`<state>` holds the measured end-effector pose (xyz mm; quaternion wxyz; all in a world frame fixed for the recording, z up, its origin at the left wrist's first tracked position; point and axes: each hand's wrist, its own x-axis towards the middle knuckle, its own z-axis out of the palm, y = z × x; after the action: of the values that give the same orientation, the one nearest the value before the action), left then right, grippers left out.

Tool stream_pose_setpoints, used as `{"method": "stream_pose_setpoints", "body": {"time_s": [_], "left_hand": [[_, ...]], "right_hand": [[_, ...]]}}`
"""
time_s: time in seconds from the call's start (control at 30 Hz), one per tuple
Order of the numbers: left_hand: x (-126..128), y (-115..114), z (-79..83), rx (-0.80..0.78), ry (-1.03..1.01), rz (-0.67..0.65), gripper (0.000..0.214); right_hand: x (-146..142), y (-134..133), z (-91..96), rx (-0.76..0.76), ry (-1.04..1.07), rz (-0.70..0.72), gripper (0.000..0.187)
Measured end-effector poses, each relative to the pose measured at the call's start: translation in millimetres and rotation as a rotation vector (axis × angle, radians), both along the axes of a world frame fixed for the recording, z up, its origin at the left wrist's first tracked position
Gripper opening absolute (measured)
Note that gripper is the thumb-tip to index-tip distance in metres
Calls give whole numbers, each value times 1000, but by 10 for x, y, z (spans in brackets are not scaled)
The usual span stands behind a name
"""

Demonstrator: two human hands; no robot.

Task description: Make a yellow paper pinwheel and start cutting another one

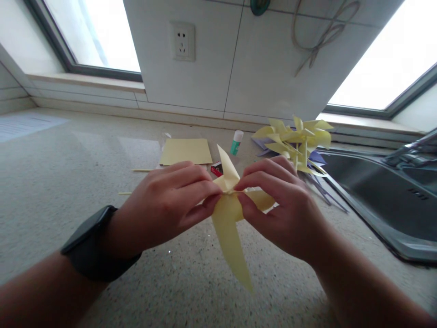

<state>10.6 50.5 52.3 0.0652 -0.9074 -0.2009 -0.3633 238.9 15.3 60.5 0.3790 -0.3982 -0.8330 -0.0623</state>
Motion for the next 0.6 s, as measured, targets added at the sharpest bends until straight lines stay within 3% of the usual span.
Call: {"method": "stream_pose_setpoints", "body": {"time_s": [0.3, 0.47, 0.6], "left_hand": [[-6, 23, 9, -69, -2, 5, 8], [-5, 13, 27, -108, -23, -22, 9], [8, 8, 37, -200, -56, -51, 6]], "right_hand": [[58, -33, 57, 19, -184, 90, 38], [70, 2, 24, 48, -225, 78, 38], [50, 24, -11, 128, -173, 42, 19]]}}
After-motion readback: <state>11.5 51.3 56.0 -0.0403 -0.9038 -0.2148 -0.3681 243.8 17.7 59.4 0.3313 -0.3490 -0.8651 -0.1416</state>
